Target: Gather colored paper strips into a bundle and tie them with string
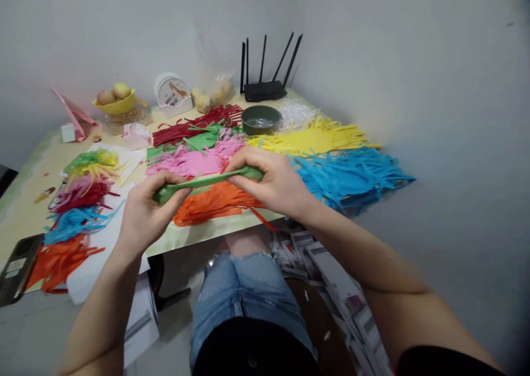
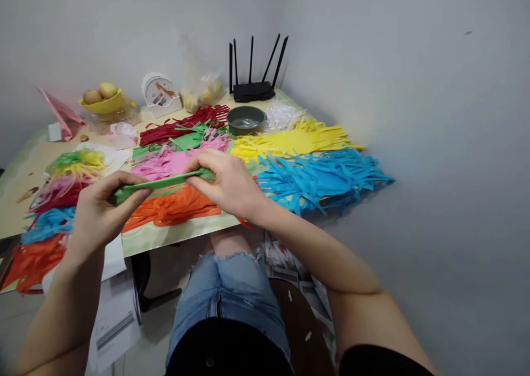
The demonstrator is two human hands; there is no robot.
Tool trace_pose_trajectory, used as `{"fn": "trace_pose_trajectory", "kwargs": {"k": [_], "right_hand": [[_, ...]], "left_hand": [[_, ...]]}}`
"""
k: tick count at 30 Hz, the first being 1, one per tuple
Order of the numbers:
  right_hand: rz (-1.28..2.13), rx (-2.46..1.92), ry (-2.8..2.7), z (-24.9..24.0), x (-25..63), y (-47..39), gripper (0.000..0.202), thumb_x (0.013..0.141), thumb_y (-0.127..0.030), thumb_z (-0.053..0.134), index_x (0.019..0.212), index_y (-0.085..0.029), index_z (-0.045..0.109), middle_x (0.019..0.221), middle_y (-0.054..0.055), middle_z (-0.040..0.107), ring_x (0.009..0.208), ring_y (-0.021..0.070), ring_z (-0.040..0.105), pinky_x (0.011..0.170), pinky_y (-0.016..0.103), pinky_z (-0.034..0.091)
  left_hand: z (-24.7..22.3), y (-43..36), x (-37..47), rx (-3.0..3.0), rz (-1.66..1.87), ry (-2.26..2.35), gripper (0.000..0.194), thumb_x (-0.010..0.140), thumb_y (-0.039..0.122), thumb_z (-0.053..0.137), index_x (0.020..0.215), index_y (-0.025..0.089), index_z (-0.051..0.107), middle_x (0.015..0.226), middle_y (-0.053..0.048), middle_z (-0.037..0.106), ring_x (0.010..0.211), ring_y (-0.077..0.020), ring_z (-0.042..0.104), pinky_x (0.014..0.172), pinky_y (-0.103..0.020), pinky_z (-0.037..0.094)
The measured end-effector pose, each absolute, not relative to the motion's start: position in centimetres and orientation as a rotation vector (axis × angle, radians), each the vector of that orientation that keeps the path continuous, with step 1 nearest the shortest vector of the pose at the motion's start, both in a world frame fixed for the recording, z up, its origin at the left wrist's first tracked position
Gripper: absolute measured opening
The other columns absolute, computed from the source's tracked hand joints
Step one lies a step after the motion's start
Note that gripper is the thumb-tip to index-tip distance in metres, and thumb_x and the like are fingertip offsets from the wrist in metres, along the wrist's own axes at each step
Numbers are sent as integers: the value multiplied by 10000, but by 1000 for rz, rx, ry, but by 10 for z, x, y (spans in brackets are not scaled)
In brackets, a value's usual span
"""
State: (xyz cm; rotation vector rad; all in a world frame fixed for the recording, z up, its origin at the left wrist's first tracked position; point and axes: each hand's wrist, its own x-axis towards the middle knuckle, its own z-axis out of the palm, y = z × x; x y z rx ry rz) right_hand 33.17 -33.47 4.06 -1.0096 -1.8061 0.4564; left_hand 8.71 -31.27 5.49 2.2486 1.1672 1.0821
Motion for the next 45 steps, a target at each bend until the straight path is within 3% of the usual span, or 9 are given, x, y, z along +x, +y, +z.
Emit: {"fn": "trace_pose_trajectory", "kwargs": {"k": [4,10,14,18,23,30,36,41,45], "right_hand": [[764,-975,-1656,42,332,-336,48,828,-192,686,851,-151,696,775,12,715,703,129,675,681,251,528],[952,-853,-1483,34,328,-337,113,830,-204,682,876,-176,781,796,13,742,672,110,696,658,230,582],[919,-816,-1509,30,328,-336,185,810,-130,630,851,-184,802,787,11,756,691,109,700,673,221,581],[863,-800,-1597,29,329,-335,192,827,-153,612,866,-166,799,865,38,770,737,120,704,685,226,566],[587,-836,-1755,30,328,-339,135,888,-237,654,850,-160,759,867,45,767,807,137,703,771,248,554],[232,-1002,-1847,28,328,-345,293,930,-184,603,1212,-207,679,1155,53,752,1011,175,715,911,311,566],[162,-956,-1932,32,328,-348,280,946,-153,585,1204,-198,683,1179,53,749,1058,172,708,941,300,557],[233,-1000,-1930,37,327,-347,227,923,-160,605,1119,-188,716,1115,58,763,1016,180,710,907,306,548],[463,-1070,-1839,38,328,-343,72,855,-180,665,878,-173,733,903,37,770,842,164,708,790,279,543]], "left_hand": [[52,-314,86,1804,1042,1009,184,821,310,745,849,187,612,740,-33,738,700,-189,719,680,-285,571],[43,-316,93,1335,1135,845,199,765,234,755,950,162,740,673,-27,728,610,-184,714,598,-285,604],[40,-317,97,1288,1209,759,79,739,123,697,780,159,755,649,-22,725,583,-140,696,650,-257,604],[36,-317,93,1332,1186,734,48,772,179,686,761,155,726,664,-31,722,625,-168,712,676,-292,606],[30,-319,89,1742,1185,918,208,827,266,739,713,172,592,670,-2,683,667,-147,703,669,-245,560],[30,-322,90,2107,1192,1038,168,854,243,716,888,196,559,737,19,676,677,-131,708,675,-230,531],[42,-314,88,2112,1061,982,369,827,353,749,1146,202,644,988,-64,753,912,-206,736,804,-286,560],[53,-311,97,2164,828,996,240,868,369,683,753,166,741,664,-30,725,586,-144,653,596,-235,509],[48,-314,97,1993,909,1025,191,842,340,716,811,167,790,722,-53,766,647,-169,703,661,-245,561]]}}
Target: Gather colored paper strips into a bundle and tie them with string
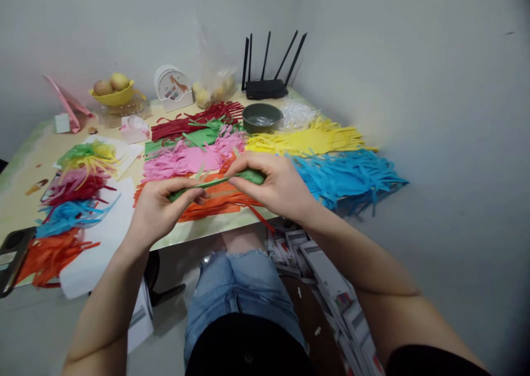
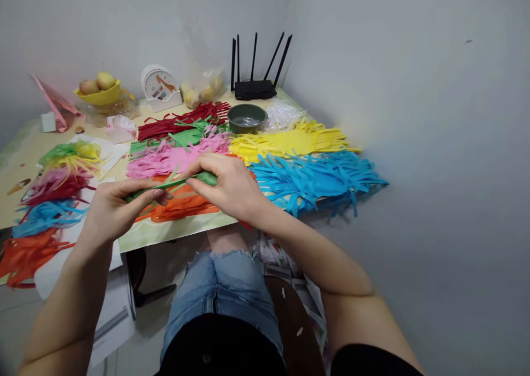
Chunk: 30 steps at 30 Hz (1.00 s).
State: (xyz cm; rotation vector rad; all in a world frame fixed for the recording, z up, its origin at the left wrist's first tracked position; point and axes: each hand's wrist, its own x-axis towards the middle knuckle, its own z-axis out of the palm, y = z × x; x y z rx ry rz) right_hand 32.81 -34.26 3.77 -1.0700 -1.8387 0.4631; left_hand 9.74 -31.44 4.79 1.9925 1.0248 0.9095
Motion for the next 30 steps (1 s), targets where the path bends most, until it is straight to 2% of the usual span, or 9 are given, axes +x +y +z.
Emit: {"fn": "trace_pose_trajectory", "kwargs": {"k": [6,10,14,17,20,23,26,28,30], "right_hand": [[987,-904,-1558,27,326,-336,148,847,-272,688,913,-162,762,832,33,762,721,133,726,705,254,599],[1113,-801,-1471,21,324,-333,148,826,-288,716,883,-179,800,783,30,770,709,127,729,691,242,616],[1164,-745,-1431,16,325,-329,107,798,-249,723,818,-173,797,749,28,765,693,121,725,692,237,616],[1217,-770,-1406,13,326,-325,111,771,-248,731,792,-154,786,743,41,760,685,125,718,661,232,602],[1262,-769,-1413,11,329,-322,174,765,-309,745,797,-141,775,748,54,756,691,131,713,651,233,587],[1159,-786,-1573,14,332,-322,176,812,-309,703,813,-145,764,795,62,768,732,140,722,689,242,580],[789,-787,-1840,19,333,-326,125,839,-184,632,810,-154,750,835,59,780,768,135,727,730,240,560],[542,-723,-1988,24,333,-328,136,845,-137,604,820,-163,735,848,52,782,773,127,723,748,239,555],[379,-652,-2080,28,332,-329,137,867,-131,590,841,-171,719,863,50,779,780,123,717,757,241,559]], "left_hand": [[31,-318,92,1440,956,902,357,786,359,794,1084,163,792,815,-117,784,703,-231,750,699,-340,630],[31,-320,94,1255,1029,847,252,707,267,839,938,170,821,702,-89,756,619,-197,719,631,-310,619],[30,-319,97,1309,1063,796,87,725,252,800,765,175,812,682,-79,738,628,-183,706,636,-295,607],[23,-317,95,1442,1080,769,82,782,232,740,751,188,802,685,-63,722,661,-170,693,710,-301,597],[18,-315,88,1647,1101,767,148,851,219,663,789,208,797,714,-49,717,713,-172,684,795,-320,580],[24,-312,80,1928,973,797,195,887,273,618,809,199,781,751,-68,729,757,-198,688,765,-309,563],[38,-307,79,2136,775,792,208,897,325,614,804,193,745,898,-98,766,886,-236,712,823,-325,553],[46,-304,83,2225,766,839,165,892,327,641,907,203,748,1027,-100,770,971,-244,712,897,-339,536],[49,-302,90,2293,746,869,194,889,334,656,1008,216,756,1035,-85,775,928,-225,717,867,-317,533]]}}
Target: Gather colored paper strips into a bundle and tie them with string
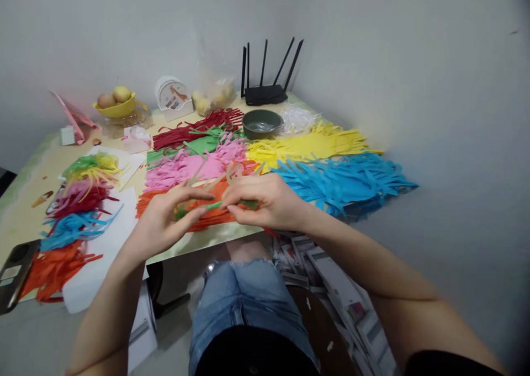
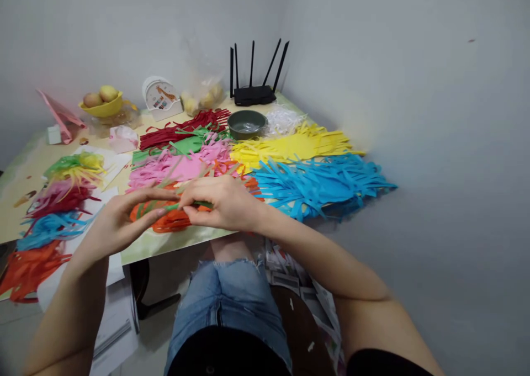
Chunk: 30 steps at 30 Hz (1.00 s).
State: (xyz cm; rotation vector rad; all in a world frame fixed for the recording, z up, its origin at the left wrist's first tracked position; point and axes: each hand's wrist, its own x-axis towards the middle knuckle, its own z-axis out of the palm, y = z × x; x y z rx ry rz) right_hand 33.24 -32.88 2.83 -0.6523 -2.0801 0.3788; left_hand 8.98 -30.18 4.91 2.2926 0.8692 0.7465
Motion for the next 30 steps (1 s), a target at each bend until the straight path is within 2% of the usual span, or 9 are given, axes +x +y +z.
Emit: {"fn": "trace_pose_trajectory", "kwargs": {"k": [4,10,12,14,17,20,22,27,30], "right_hand": [[271,-597,-2134,32,332,-327,143,905,-132,566,879,-166,702,860,61,766,801,135,712,765,258,571],[302,-662,-2048,19,334,-325,131,901,-120,584,890,-157,709,892,66,779,833,132,730,791,240,568],[375,-711,-2036,16,335,-323,146,903,-128,577,910,-160,719,925,68,785,865,139,736,815,249,568],[541,-789,-2038,18,336,-317,175,896,-183,618,1035,-173,723,1017,69,786,923,153,741,845,265,567],[903,-873,-1911,27,334,-299,358,890,-330,670,1213,-175,676,1113,81,770,976,168,737,829,269,567],[1266,-797,-1816,34,326,-279,338,887,-453,662,973,-133,733,899,72,785,791,145,718,714,247,545],[1467,-716,-1759,32,320,-272,347,853,-471,698,817,-126,714,769,53,763,674,115,666,674,237,520],[1561,-640,-1448,20,309,-269,259,793,-375,781,801,-133,690,680,6,725,642,91,655,692,226,518],[1520,-519,-1343,17,302,-263,262,772,-378,802,830,-146,697,680,-4,727,669,103,681,703,232,535]], "left_hand": [[47,-297,99,2327,698,839,207,910,340,619,868,207,772,810,-58,768,728,-186,689,690,-268,505],[41,-290,99,2489,657,835,287,962,308,512,786,185,702,684,-42,698,626,-157,629,635,-260,466],[36,-285,97,2625,660,845,261,965,283,493,841,192,703,716,-48,707,665,-168,638,717,-292,492],[31,-277,96,2803,725,876,232,956,230,485,907,210,710,777,-55,735,734,-184,661,895,-372,491],[26,-264,92,3056,943,867,239,928,161,525,1017,257,724,914,-54,780,888,-208,700,1082,-470,387],[23,-256,88,3132,1150,748,280,905,163,610,1116,307,726,1052,-47,786,1016,-228,707,1119,-475,342],[20,-252,87,3122,1239,704,309,899,172,637,1153,326,725,1076,-45,784,1035,-236,710,1128,-476,323],[11,-249,96,2992,1489,780,376,879,100,633,1171,322,716,1033,-36,790,1055,-230,710,1130,-478,336],[11,-250,112,2670,1603,888,300,886,119,638,1097,307,739,1035,-38,780,1055,-223,702,1104,-471,394]]}}
